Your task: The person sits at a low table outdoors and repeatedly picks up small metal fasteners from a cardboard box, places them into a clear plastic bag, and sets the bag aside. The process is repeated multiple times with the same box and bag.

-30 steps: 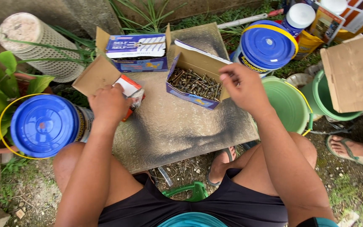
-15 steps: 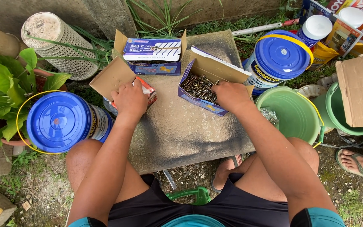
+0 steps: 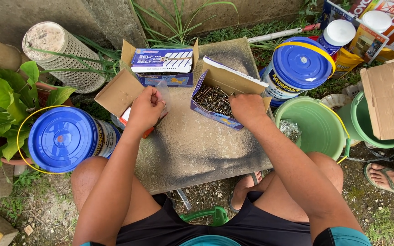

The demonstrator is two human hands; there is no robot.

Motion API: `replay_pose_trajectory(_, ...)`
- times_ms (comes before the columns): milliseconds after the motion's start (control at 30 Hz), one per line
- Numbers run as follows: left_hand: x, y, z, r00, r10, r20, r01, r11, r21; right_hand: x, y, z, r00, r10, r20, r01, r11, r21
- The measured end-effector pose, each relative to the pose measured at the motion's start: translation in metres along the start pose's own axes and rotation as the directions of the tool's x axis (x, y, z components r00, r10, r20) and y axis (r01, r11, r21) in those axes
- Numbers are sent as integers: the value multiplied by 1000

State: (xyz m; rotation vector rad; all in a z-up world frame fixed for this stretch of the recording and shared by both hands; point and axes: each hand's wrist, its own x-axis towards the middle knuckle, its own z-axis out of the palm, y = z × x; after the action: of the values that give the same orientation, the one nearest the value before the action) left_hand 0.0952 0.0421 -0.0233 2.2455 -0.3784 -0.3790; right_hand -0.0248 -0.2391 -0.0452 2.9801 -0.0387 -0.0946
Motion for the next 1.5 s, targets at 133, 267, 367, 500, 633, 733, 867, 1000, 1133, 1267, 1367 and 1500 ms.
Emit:
replay_pose_trajectory(133, -20, 16, 8, 998, 53, 40, -30, 894, -447, 1, 1, 2, 1000, 3, 12, -3, 1000, 31)
replay_pose_trajectory(267, -29, 28, 22, 992, -4, 130, 95, 703, -705, 5, 1, 6, 1000, 11, 6, -11, 999, 43)
replay_pose_trajectory(367, -23, 17, 36, 973, -46, 226, 207, 606, -768, 7, 2, 12, 1000, 24, -10, -24, 998, 57)
replay_pose_trajectory(500, -18, 0, 51, 977, -19, 214, 185, 577, -795, 5, -1, 10, 998, 65, -1, -65, 995, 75)
replay_pose_trajectory(633, -25, 9, 53, 969, -9, 248, 209, 569, -795, 4, -4, 15, 994, 102, 29, -104, 993, 58)
replay_pose_trajectory(733, -37, 32, 40, 958, 84, 274, 181, 564, -805, 3, -5, 4, 997, 78, 27, -79, 996, 39)
replay_pose_trajectory(867, -42, 41, 36, 956, 72, 286, 208, 522, -827, 2, -5, -8, 994, 87, 62, -92, 992, 86)
replay_pose_trajectory(1000, -41, 39, 43, 945, 10, 328, 290, 441, -849, 1, -2, -25, 992, 95, 77, -112, 961, 254)
replay_pose_trajectory(1133, -46, 43, 49, 956, 13, 294, 258, 444, -858, -4, -7, -48, 996, 67, 62, -85, 936, 341)
replay_pose_trajectory(1267, -41, 31, 59, 955, 60, 291, 222, 507, -833, -8, -7, -42, 992, 81, 100, -123, 828, 547)
replay_pose_trajectory(1367, -42, 28, 60, 960, 87, 267, 181, 535, -825, -8, -3, -35, 990, 125, 70, -140, 730, 669)
replay_pose_trajectory(1500, -35, 17, 67, 970, 79, 230, 134, 615, -777, -10, -3, -45, 983, 184, 2, -107, 564, 819)
